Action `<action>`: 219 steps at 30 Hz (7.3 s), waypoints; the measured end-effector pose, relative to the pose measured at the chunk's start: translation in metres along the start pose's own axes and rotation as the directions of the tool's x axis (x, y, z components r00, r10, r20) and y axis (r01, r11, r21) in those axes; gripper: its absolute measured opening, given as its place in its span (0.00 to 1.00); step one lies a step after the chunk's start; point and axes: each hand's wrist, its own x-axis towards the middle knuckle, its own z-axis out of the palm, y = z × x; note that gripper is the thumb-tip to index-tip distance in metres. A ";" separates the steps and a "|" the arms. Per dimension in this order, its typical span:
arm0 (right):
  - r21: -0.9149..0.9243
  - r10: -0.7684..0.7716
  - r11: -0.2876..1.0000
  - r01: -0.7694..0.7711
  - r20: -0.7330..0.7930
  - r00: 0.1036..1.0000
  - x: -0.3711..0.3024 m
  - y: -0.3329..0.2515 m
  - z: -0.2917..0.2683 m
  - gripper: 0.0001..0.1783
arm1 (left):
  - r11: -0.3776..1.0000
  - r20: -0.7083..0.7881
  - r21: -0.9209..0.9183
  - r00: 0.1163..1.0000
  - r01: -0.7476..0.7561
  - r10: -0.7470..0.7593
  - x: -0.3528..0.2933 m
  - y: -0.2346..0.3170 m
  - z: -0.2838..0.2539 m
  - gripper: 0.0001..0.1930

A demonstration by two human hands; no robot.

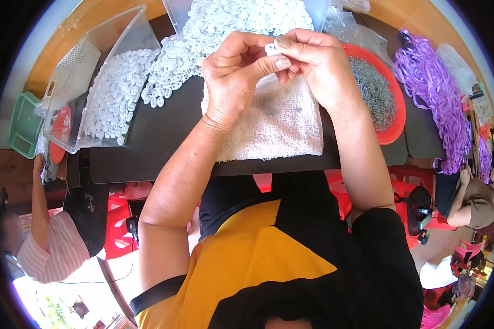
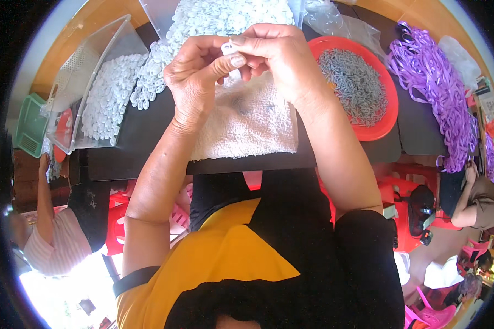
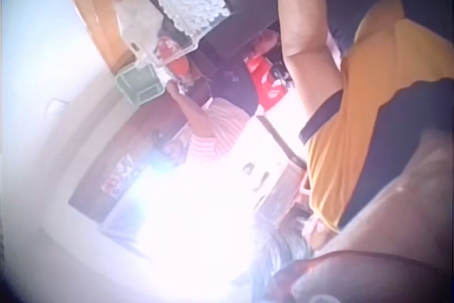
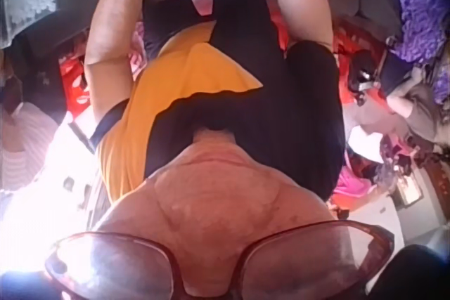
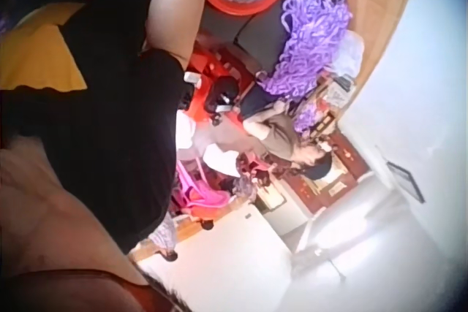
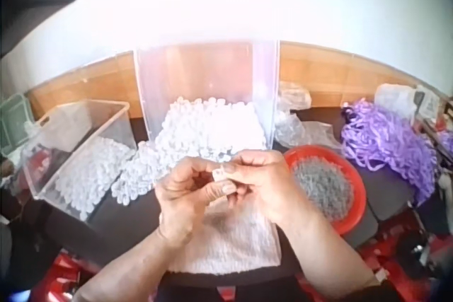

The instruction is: Manually inserting small blue components into white plastic parts at a workspace.

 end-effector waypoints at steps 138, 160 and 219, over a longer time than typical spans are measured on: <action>-0.775 -0.053 0.630 0.044 0.014 0.999 0.009 0.032 -0.005 0.03 | 0.047 -0.001 0.999 0.974 0.012 -0.225 0.037 -0.035 -0.089 0.22; -0.205 -0.298 0.949 0.239 -0.342 0.891 0.006 0.003 -0.002 0.01 | -0.041 0.421 0.904 0.902 -0.426 -0.097 0.047 -0.046 -0.005 0.24; -0.113 0.005 0.994 -0.015 -0.083 0.997 0.002 0.011 0.008 0.05 | 0.944 -0.076 -0.008 0.941 0.329 -0.328 0.000 0.006 -0.018 0.05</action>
